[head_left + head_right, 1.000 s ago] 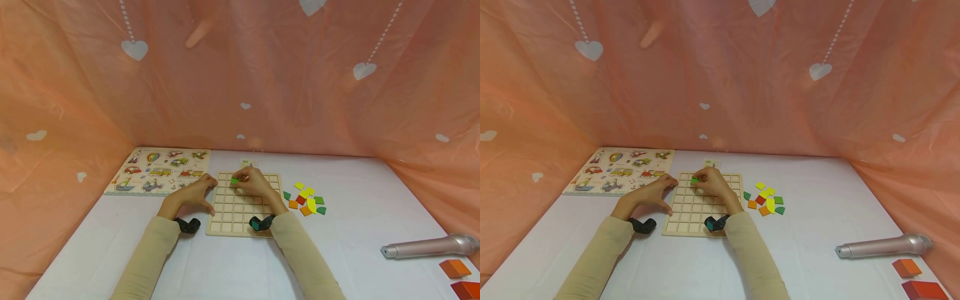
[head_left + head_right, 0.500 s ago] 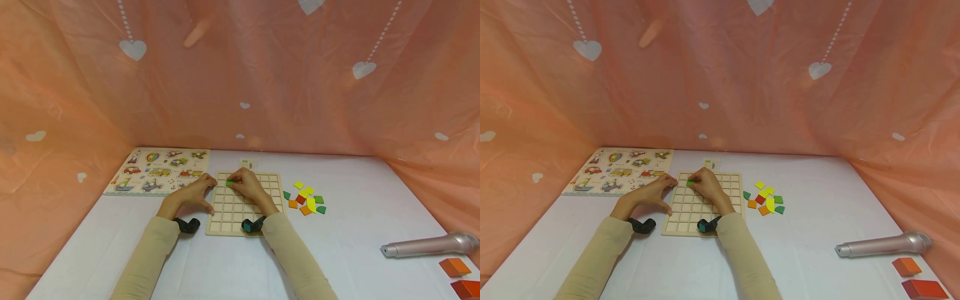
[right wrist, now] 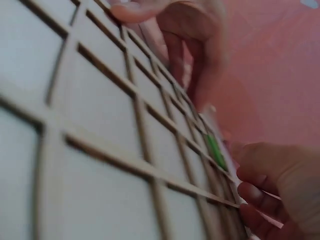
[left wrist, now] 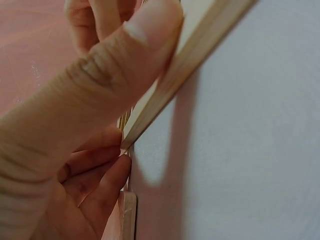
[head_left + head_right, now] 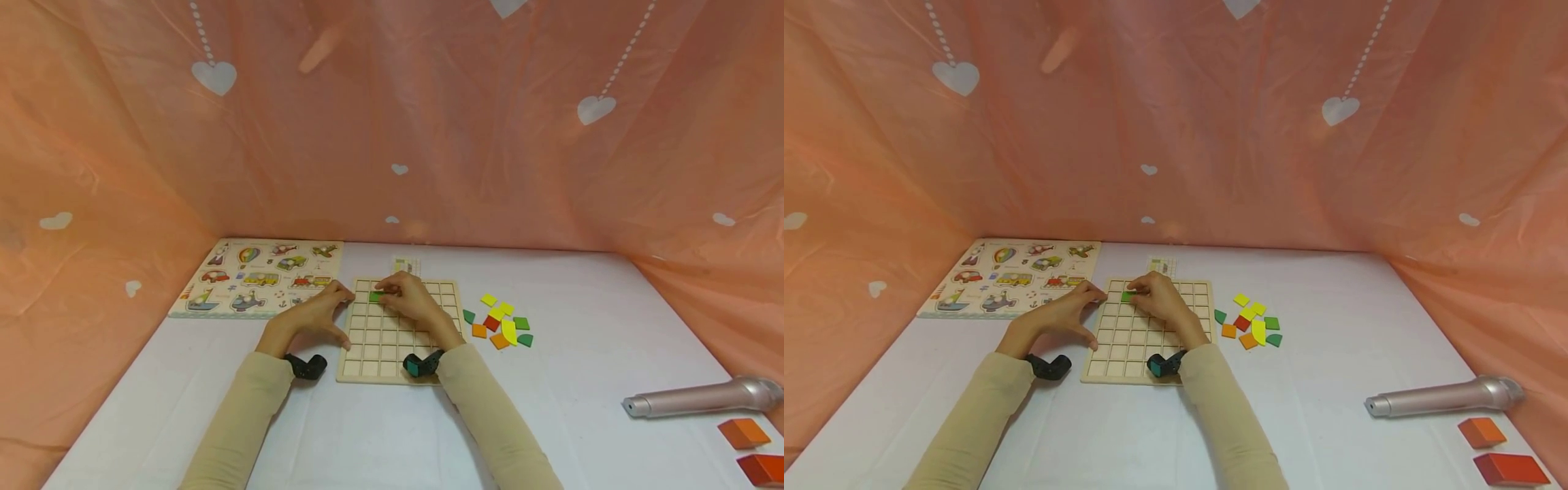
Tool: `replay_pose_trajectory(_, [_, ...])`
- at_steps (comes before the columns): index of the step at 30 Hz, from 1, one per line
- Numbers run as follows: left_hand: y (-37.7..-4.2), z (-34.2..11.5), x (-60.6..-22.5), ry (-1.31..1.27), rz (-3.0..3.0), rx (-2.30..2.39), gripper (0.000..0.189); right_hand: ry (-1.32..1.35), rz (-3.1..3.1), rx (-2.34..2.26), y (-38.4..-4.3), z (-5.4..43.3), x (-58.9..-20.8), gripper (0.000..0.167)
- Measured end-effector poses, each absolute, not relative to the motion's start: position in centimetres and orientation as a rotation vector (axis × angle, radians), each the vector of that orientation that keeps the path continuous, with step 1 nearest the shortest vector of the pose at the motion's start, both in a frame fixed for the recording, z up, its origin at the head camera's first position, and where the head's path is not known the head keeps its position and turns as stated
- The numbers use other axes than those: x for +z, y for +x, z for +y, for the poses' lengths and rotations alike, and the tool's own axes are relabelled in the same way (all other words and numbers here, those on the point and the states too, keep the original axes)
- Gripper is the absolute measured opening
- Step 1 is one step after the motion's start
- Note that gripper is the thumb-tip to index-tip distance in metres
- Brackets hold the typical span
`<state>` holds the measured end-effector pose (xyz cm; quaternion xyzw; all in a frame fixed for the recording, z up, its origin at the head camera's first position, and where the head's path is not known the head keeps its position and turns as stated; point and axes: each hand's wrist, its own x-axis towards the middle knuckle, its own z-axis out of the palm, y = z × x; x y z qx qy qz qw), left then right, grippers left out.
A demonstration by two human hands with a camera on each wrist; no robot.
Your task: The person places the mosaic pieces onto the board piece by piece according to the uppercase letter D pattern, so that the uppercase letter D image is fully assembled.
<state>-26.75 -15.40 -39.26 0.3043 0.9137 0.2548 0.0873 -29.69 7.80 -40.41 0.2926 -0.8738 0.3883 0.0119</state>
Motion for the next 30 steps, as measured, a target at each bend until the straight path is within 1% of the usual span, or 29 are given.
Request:
replay_pose_trajectory(9, [-26.6, -15.4, -39.4, 0.902, 2.722, 0.791, 0.089, 0.974, -2.634, 1.151, -29.4, 12.9, -37.0, 0.025])
replay_pose_trajectory(18, [-26.6, -15.6, -39.4, 0.962, 2.736, 0.804, 0.091, 0.935, -2.623, 1.058, -27.6, 19.2, -34.0, 0.025])
replay_pose_trajectory(22, [-26.8, -15.6, -39.5, 0.929, 2.732, 0.779, 0.09, 0.91, -2.632, 0.991, -26.7, 21.8, -33.5, 0.026])
replay_pose_trajectory(30, [-26.8, -15.5, -39.5, 0.889, 2.718, 0.778, 0.09, 0.788, -2.68, 0.927, -25.5, 25.9, -33.9, 0.025])
